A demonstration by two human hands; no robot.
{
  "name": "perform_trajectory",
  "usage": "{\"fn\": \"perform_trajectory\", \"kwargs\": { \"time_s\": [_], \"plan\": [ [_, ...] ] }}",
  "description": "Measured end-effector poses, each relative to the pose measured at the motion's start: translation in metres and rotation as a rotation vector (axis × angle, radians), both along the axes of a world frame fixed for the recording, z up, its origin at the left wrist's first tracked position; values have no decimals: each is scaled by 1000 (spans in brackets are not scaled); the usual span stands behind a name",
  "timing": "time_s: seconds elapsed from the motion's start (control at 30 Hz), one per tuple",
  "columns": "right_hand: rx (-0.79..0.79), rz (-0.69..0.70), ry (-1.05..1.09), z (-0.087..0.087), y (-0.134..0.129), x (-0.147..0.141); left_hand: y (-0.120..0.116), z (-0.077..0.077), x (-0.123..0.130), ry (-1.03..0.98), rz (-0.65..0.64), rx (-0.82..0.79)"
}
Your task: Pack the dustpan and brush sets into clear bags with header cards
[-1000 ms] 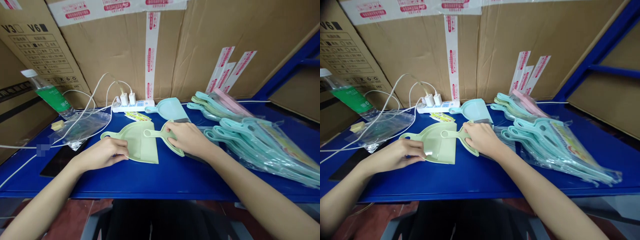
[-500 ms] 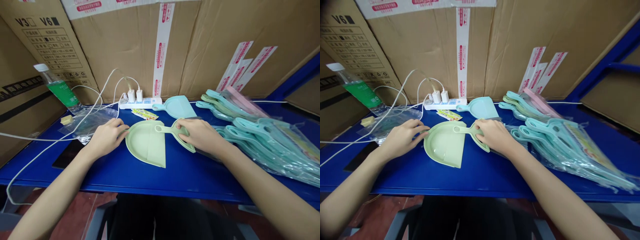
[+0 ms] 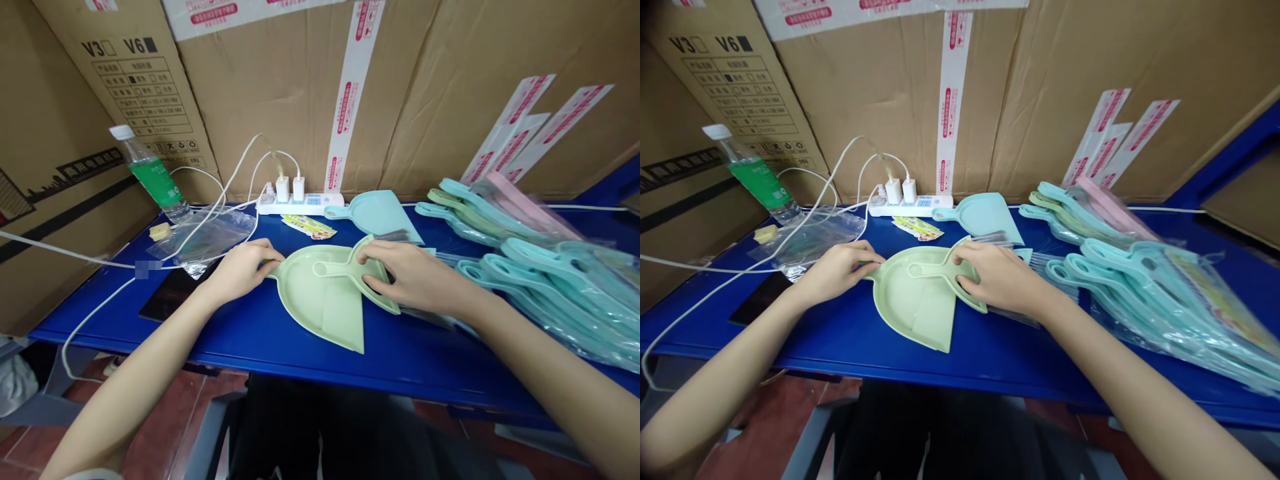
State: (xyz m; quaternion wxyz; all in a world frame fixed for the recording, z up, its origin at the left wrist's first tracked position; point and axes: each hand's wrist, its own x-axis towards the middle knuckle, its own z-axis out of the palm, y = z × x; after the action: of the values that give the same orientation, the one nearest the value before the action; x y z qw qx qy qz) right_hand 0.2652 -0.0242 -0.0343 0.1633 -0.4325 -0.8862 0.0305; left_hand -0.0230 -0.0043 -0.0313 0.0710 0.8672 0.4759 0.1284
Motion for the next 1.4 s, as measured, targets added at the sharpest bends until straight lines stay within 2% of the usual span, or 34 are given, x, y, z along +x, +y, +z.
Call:
{"fn": "perform_trajectory", "kwargs": {
  "time_s": [0.13,0.2,0.27,0.37,0.43,0.53,0.63,0.73,0.97,1.2,1.4],
  "plan": [
    [-64,32,-52,7,0,-16,-4,1,4,-14,-35,-28],
    [-96,20,-116,11,-1,-25,-13,1,8,57,29,28],
    [-116,-4,-166,14,-4,-34,-28,1,13,205,204,156],
    [-140,-30,-172,16,-7,-43,-52,-3,12,408,543,313],
    [-157,-33,-162,14,-8,-45,-63,-6,7,468,696,312],
    [-163,-32,-147,10,-9,-44,-70,-10,-3,503,780,200],
    [-140,-36,-134,6,-9,-42,-69,-11,-8,514,780,145],
    [-121,-36,-130,9,-10,-42,-68,-11,-7,492,750,178],
    [-143,-60,-195,21,-12,-51,-64,-5,-3,375,564,166],
    [-135,-43,-123,13,-10,-56,-53,6,-3,298,430,29],
    [-153,-61,-93,9,-13,-54,-44,8,1,327,420,10]
  ]
}}
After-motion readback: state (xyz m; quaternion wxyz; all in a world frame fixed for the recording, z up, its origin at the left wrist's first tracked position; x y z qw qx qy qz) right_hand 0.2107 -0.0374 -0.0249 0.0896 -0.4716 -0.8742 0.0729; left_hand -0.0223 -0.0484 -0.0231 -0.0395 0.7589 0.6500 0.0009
